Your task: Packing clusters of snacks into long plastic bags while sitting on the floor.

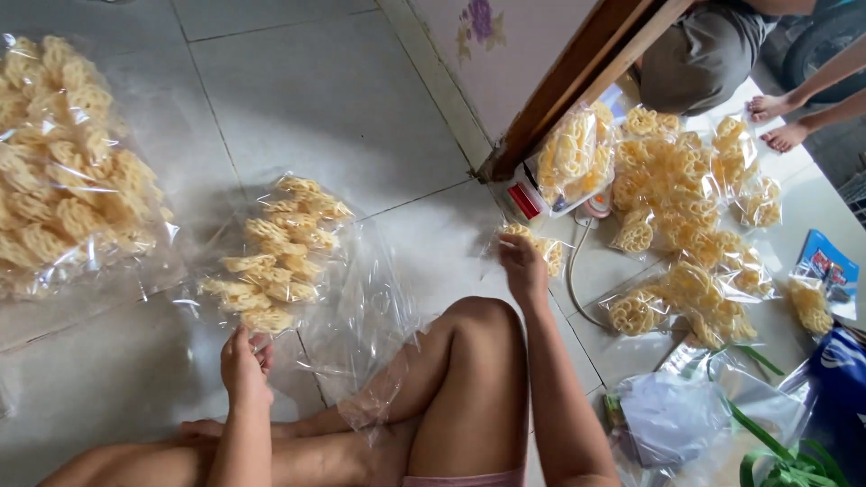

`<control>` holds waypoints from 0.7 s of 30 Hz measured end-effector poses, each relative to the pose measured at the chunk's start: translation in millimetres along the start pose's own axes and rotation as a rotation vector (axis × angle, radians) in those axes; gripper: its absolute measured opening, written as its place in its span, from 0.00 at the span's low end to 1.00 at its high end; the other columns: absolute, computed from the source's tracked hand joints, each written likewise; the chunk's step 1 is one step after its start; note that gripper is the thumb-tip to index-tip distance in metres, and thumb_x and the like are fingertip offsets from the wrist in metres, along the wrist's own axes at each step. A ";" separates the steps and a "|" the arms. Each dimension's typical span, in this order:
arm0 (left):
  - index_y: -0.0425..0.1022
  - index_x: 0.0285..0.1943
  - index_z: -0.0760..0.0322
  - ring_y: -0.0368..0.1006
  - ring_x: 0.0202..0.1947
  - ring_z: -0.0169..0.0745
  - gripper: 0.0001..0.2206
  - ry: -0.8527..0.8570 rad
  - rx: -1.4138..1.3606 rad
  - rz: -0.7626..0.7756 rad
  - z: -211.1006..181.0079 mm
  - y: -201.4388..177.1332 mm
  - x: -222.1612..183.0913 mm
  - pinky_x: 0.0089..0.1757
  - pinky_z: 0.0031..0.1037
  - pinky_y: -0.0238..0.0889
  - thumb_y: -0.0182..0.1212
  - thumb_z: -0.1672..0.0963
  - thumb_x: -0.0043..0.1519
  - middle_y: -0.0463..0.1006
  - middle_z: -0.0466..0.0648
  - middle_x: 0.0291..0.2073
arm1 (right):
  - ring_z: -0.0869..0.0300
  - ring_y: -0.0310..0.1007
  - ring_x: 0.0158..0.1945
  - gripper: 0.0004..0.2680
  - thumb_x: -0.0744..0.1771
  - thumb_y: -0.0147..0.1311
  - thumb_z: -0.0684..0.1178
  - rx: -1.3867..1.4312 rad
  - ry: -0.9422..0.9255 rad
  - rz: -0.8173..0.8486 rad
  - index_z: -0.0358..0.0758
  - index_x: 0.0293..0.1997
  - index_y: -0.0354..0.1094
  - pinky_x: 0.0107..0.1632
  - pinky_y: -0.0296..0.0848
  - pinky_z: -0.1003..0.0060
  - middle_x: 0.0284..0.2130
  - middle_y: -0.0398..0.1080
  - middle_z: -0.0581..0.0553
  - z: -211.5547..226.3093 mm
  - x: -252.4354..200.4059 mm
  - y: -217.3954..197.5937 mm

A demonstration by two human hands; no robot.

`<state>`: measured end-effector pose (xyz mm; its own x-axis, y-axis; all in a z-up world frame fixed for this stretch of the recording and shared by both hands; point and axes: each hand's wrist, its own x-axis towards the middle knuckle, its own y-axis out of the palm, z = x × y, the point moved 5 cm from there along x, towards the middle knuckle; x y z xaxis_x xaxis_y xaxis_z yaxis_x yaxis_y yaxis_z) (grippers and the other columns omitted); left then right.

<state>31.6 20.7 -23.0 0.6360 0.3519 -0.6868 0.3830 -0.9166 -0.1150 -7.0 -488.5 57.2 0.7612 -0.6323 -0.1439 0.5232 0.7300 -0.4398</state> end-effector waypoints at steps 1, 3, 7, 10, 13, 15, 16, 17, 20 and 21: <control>0.69 0.65 0.52 0.71 0.34 0.36 0.19 -0.012 -0.007 -0.010 5.0 -0.5 6.3 0.32 0.23 0.55 0.49 0.47 0.68 0.76 0.44 0.45 | 0.62 0.78 0.41 0.09 0.66 0.55 0.45 -0.183 0.036 -0.057 0.46 0.51 0.76 0.47 0.74 0.65 0.35 0.79 0.48 -12.8 -0.6 -22.2; 0.70 0.64 0.50 0.72 0.36 0.36 0.19 -0.027 -0.007 -0.017 10.0 -0.7 13.3 0.32 0.21 0.58 0.51 0.46 0.68 0.76 0.43 0.45 | 0.59 0.78 0.42 0.09 0.68 0.55 0.55 -0.368 0.080 -0.115 0.48 0.48 0.77 0.44 0.68 0.63 0.34 0.80 0.48 -41.0 -2.3 -67.3; 0.70 0.62 0.52 0.73 0.37 0.37 0.17 -0.002 0.054 -0.012 11.0 -2.7 16.4 0.34 0.23 0.59 0.47 0.47 0.71 0.76 0.43 0.44 | 0.46 0.71 0.48 0.15 0.70 0.46 0.64 -0.580 0.250 -0.369 0.48 0.46 0.76 0.47 0.65 0.47 0.42 0.75 0.40 -97.1 -19.3 -166.5; 0.70 0.63 0.51 0.74 0.39 0.38 0.17 -0.013 0.081 -0.018 9.5 0.1 19.9 0.35 0.24 0.61 0.47 0.46 0.71 0.76 0.43 0.43 | 0.43 0.59 0.62 0.14 0.71 0.49 0.58 -0.573 0.330 -0.556 0.46 0.61 0.67 0.59 0.62 0.42 0.59 0.64 0.36 -106.9 -32.2 -217.2; 0.70 0.65 0.48 0.74 0.39 0.38 0.18 -0.024 0.102 -0.039 10.4 -3.6 20.6 0.37 0.24 0.62 0.46 0.45 0.71 0.76 0.42 0.44 | 0.44 0.44 0.73 0.23 0.69 0.43 0.65 -0.710 0.426 -0.484 0.50 0.72 0.56 0.68 0.51 0.42 0.71 0.50 0.36 -137.9 -29.9 -232.6; 0.70 0.65 0.48 0.74 0.39 0.37 0.18 -0.028 0.116 -0.046 9.5 -4.3 17.1 0.36 0.24 0.61 0.46 0.45 0.71 0.76 0.42 0.45 | 0.49 0.37 0.79 0.28 0.68 0.35 0.73 -0.847 0.421 -0.345 0.56 0.76 0.52 0.71 0.45 0.46 0.76 0.43 0.39 -151.9 -30.0 -222.3; 0.70 0.64 0.48 0.74 0.40 0.37 0.18 -0.034 0.126 -0.046 7.5 -4.3 13.1 0.37 0.24 0.61 0.46 0.45 0.70 0.77 0.43 0.47 | 0.39 0.39 0.77 0.28 0.66 0.33 0.76 -0.849 0.470 -0.268 0.65 0.76 0.45 0.70 0.49 0.41 0.77 0.31 0.43 -155.5 -35.8 -210.8; 0.70 0.63 0.49 0.74 0.41 0.37 0.19 -0.038 0.127 -0.050 4.2 -3.7 9.7 0.37 0.23 0.61 0.45 0.45 0.70 0.77 0.44 0.49 | 0.30 0.41 0.74 0.29 0.65 0.32 0.79 -0.849 0.507 -0.189 0.74 0.76 0.37 0.69 0.53 0.35 0.78 0.19 0.46 -156.2 -36.0 -197.6; 0.70 0.64 0.52 0.73 0.42 0.38 0.19 -0.033 0.113 -0.052 4.2 -5.3 9.8 0.35 0.22 0.60 0.49 0.45 0.70 0.76 0.42 0.48 | 0.53 0.36 0.79 0.27 0.64 0.36 0.81 -0.903 0.517 -0.293 0.69 0.69 0.55 0.69 0.54 0.53 0.79 0.26 0.51 -158.4 -40.4 -181.3; 0.70 0.64 0.52 0.73 0.42 0.38 0.19 -0.033 0.108 -0.059 1.4 -3.1 6.8 0.35 0.22 0.60 0.49 0.45 0.70 0.76 0.42 0.48 | 0.53 0.36 0.79 0.27 0.64 0.36 0.81 -0.903 0.510 -0.288 0.69 0.69 0.55 0.69 0.54 0.53 0.79 0.26 0.51 -156.7 -45.3 -179.6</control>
<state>33.8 25.6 -28.3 0.5918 0.4007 -0.6994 0.3434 -0.9104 -0.2310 -195.5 -631.7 3.8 0.2957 -0.9359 -0.1914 0.0214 0.2068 -0.9782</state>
